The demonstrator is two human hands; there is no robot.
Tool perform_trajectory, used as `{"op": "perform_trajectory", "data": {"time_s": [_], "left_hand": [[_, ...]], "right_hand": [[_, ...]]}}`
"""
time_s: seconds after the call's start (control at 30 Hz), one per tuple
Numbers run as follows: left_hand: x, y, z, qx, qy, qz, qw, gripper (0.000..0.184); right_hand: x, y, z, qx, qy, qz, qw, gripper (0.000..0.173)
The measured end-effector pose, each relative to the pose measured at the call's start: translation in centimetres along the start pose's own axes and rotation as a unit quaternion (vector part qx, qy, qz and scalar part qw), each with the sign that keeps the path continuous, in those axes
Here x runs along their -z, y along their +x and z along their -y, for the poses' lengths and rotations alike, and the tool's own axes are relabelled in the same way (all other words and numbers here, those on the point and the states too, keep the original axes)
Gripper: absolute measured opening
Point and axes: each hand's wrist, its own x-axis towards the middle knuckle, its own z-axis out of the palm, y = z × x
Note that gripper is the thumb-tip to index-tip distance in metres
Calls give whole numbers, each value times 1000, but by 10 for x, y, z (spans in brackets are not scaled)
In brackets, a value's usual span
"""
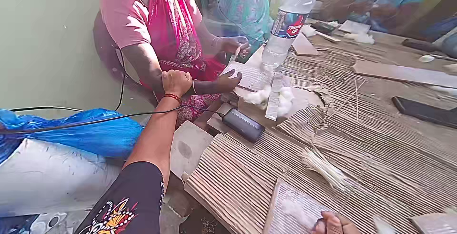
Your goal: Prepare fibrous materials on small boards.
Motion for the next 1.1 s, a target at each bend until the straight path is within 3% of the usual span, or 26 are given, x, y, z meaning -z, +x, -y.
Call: {"op": "perform_trajectory", "data": {"time_s": [0.13, 0.23, 0.4, 0.57, 0.63, 0.7, 0.73, 0.8, 0.87, 0.93, 0.97, 1.1], "left_hand": [[6, -5, 20, -108, -137, -36, 984, 50], [4, -3, 29, -135, -105, -76, 982, 62], [-10, 1, 3, -181, -110, -213, 954, 57], [-31, -10, -29, -183, -54, -113, 975, 59], [-38, -17, -20, -179, -110, -105, 972, 53], [-39, -28, 0, -183, -251, -73, 948, 46], [-37, -36, 12, -156, -342, -70, 924, 44], [-27, -61, 21, -30, -508, -123, 852, 44], [-20, -98, 21, 110, -543, -132, 822, 47], [-19, -153, 13, 220, -492, -54, 841, 45], [-20, -178, 12, 238, -458, -14, 856, 45], [1, -235, 5, 174, -330, 101, 922, 45]], "right_hand": [[1, -3, 4, -10, 5, 1, 1000, 25], [3, -4, 3, -1, 14, 8, 1000, 28], [0, -2, 0, 14, -24, 10, 1000, 26], [-2, -3, -10, 54, -102, -42, 992, 20], [-5, 2, -8, 53, -126, -54, 989, 23], [-4, 2, -6, 53, -156, -50, 985, 27], [-2, 3, -5, 50, -168, -41, 984, 29], [0, 6, -1, 23, -171, -31, 985, 30], [3, 10, 2, -27, -148, -19, 988, 29], [8, 10, 1, -71, -95, -1, 993, 32], [11, 7, 1, -89, -60, 11, 994, 34], [29, 13, 20, -208, 170, 19, 963, 24]]}}
